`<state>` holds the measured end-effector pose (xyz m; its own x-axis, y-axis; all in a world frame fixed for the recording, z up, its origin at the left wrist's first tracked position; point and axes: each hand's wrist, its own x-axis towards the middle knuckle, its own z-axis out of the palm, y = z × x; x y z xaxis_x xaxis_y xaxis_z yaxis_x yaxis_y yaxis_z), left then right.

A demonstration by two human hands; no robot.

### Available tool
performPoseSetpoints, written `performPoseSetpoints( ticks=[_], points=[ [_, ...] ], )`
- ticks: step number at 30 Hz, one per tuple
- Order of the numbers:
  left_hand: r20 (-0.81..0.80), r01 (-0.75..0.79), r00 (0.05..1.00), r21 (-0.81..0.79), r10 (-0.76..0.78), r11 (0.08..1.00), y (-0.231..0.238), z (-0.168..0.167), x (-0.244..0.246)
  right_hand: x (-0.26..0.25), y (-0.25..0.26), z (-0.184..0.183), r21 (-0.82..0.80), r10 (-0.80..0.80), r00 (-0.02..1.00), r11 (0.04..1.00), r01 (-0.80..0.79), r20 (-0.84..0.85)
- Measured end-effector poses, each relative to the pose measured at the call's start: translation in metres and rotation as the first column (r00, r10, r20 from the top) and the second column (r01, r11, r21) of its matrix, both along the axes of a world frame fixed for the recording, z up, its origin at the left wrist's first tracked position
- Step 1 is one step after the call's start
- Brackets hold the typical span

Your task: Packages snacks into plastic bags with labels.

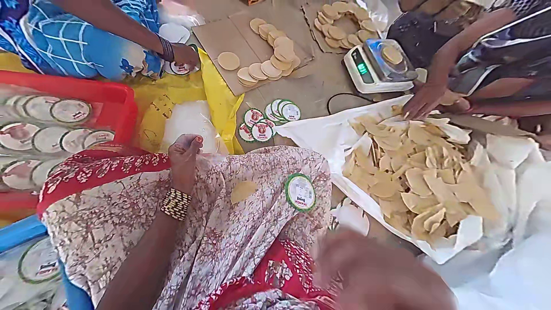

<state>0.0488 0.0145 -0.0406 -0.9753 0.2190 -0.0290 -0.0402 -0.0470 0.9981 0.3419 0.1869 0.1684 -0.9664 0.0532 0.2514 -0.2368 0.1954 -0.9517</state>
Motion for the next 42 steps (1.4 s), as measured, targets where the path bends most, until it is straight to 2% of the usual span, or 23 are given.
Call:
performPoseSetpoints(
  ticks=[1,2,3,4,5,7,10,13,17,19,21,24,27,29,32,34,36,42],
  points=[
    [-0.002,0.006,1.0,0.003,-0.006,1.0,0.0,0.0,0.0,-0.001,0.014,-0.022,0.194,-0.197,0.98,0.963,0.185,0.04],
    [-0.001,0.01,1.0,0.007,-0.01,1.0,0.0,0.0,0.0,-0.002,0.024,-0.046,0.398,-0.362,0.93,0.863,0.312,0.056],
    [0.003,0.01,1.0,0.006,-0.01,1.0,0.0,0.0,0.0,-0.001,0.031,-0.069,0.579,-0.469,0.881,0.738,0.347,0.068],
    [0.008,0.006,1.0,-0.005,-0.006,1.0,0.0,0.001,0.0,0.002,0.036,-0.089,0.715,-0.514,0.853,0.629,0.305,0.088],
    [0.014,0.002,1.0,-0.016,-0.002,1.0,0.001,0.003,0.0,0.004,0.038,-0.105,0.796,-0.525,0.844,0.556,0.238,0.114],
    [0.02,-0.011,1.0,-0.014,0.011,1.0,0.002,0.002,0.0,0.008,0.035,-0.127,0.871,-0.522,0.842,0.469,0.147,0.139],
    [0.018,-0.023,1.0,0.033,0.022,0.999,0.001,0.0,0.001,0.01,0.033,-0.138,0.892,-0.533,0.846,0.384,0.237,0.005],
    [0.018,-0.012,1.0,0.023,0.011,1.0,0.0,0.002,0.001,0.012,0.039,-0.133,0.824,-0.584,0.811,0.446,0.348,-0.026],
    [0.008,0.007,1.0,-0.019,-0.007,1.0,0.001,0.005,0.002,0.019,0.048,-0.126,0.702,-0.64,0.767,0.571,0.426,0.054],
    [-0.005,0.008,1.0,-0.003,-0.008,1.0,0.001,0.002,0.001,0.02,0.052,-0.12,0.587,-0.659,0.747,0.641,0.494,0.091],
    [-0.004,-0.003,1.0,0.018,0.003,1.0,0.001,0.0,0.0,0.017,0.053,-0.108,0.407,-0.671,0.725,0.711,0.573,0.152],
    [0.013,-0.018,1.0,0.031,0.018,0.999,0.001,0.001,0.0,0.004,0.06,-0.089,0.138,-0.696,0.676,0.714,0.686,0.243],
    [0.032,-0.012,0.999,0.013,0.012,1.0,0.002,0.005,0.001,-0.019,0.074,-0.079,-0.039,-0.702,0.672,0.684,0.728,0.237],
    [0.056,-0.03,0.998,0.03,0.029,0.999,0.003,0.008,0.0,-0.044,0.083,-0.076,-0.059,-0.715,0.668,0.672,0.738,0.208],
    [0.095,-0.065,0.994,0.079,0.057,0.995,0.005,0.011,-0.002,-0.098,0.1,-0.08,0.026,-0.742,0.652,0.663,0.748,0.158],
    [0.133,-0.07,0.99,0.099,0.056,0.993,0.007,0.012,-0.005,-0.14,0.114,-0.086,0.08,-0.719,0.677,0.693,0.717,0.158],
    [0.165,-0.085,0.984,0.102,0.067,0.991,0.009,0.013,-0.007,-0.185,0.126,-0.096,0.075,-0.701,0.682,0.707,0.703,0.209],
    [0.215,-0.1,0.974,0.15,0.066,0.984,0.017,0.012,-0.018,-0.301,0.14,-0.132,-0.08,-0.601,0.647,0.701,0.709,0.469]
  ],
)
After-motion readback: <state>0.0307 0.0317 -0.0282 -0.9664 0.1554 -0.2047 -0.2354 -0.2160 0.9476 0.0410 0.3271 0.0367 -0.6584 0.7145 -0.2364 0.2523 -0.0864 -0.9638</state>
